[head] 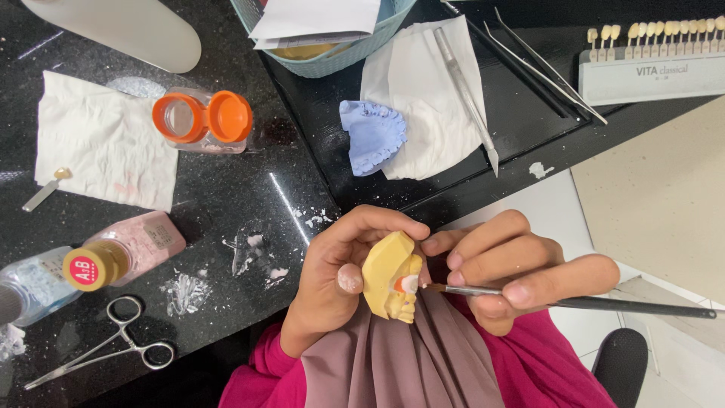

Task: The person holds a yellow plaster dental die with a crown form in one hand and uses a brush to apply and shape porcelain/ceramic powder on the crown, dipping the brush toward the powder jars and shade guide as they build up the restoration. They occasionally rotate the die and use a small metal instrument to refine the crown surface.

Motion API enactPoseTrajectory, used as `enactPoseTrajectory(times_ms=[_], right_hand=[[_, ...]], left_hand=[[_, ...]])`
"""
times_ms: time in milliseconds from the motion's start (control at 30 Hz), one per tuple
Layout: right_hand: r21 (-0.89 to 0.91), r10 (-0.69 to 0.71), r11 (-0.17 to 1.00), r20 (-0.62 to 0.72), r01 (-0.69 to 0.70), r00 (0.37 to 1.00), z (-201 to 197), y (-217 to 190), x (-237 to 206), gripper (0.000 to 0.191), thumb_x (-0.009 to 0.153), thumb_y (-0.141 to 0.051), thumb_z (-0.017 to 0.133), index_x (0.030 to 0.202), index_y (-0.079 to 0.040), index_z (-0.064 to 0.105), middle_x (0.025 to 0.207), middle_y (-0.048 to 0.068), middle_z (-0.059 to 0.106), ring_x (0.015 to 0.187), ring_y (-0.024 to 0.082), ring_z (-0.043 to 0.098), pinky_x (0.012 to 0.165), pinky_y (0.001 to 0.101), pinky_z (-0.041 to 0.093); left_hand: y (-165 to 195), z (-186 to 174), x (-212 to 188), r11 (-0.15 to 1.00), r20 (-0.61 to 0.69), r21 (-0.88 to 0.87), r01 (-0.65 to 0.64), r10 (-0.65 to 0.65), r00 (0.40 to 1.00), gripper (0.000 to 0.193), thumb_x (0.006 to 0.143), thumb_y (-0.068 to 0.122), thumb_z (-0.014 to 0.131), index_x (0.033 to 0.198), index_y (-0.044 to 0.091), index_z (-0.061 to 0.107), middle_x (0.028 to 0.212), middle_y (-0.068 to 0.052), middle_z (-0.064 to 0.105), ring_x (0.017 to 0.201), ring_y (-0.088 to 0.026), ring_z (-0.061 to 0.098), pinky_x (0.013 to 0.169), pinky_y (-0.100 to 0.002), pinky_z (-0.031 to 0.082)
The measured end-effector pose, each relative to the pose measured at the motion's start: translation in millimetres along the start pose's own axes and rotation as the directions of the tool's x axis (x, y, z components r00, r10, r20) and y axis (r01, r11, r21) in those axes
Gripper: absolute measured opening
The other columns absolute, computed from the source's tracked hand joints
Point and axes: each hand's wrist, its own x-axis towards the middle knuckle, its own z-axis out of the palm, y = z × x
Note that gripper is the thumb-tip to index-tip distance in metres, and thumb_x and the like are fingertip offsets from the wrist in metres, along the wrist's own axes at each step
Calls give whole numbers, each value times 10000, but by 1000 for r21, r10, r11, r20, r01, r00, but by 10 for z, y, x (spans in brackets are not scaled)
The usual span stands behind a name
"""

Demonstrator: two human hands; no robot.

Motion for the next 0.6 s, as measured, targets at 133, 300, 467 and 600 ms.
enactPoseTrajectory(times_ms=[133, 300, 467, 600], right_hand=[[-23, -39, 999, 79, 41, 996, -49, 20, -4, 280, 970, -62, 654, 1067, -75, 393, 823, 137, 647, 747, 224, 656, 729, 416, 703], [-31, -15, 999, 41, 16, 999, -60, 28, -40, 292, 952, -15, 656, 1066, -83, 395, 830, 124, 652, 737, 211, 654, 723, 421, 709], [-14, -29, 999, 67, 30, 997, -62, 47, -75, 267, 969, -80, 652, 1065, -86, 403, 848, 124, 659, 743, 212, 654, 745, 416, 710], [-51, -30, 998, -11, 30, 999, -30, 40, -111, 264, 960, -56, 658, 1065, -99, 420, 831, 119, 664, 732, 197, 648, 729, 409, 714]], left_hand=[[13, -3, -13, 1000, -8, 15, 0, 0, 1000, 948, 924, 698, 667, 1378, -122, 520, 1165, -188, 675, 1000, -216, 725, 883, -343, 621], [15, 13, 5, 1000, -31, 21, 4, -4, 1000, 954, 904, 709, 669, 1356, -119, 526, 1156, -180, 676, 976, -211, 730, 858, -337, 626], [19, 23, 6, 1000, -22, 11, 5, -5, 1000, 957, 915, 708, 669, 1375, -119, 525, 1121, -175, 678, 990, -204, 720, 867, -334, 619], [24, 16, 2, 999, -25, 31, -6, 7, 1000, 953, 915, 713, 662, 1370, -113, 524, 1113, -167, 680, 981, -195, 722, 859, -324, 618]])
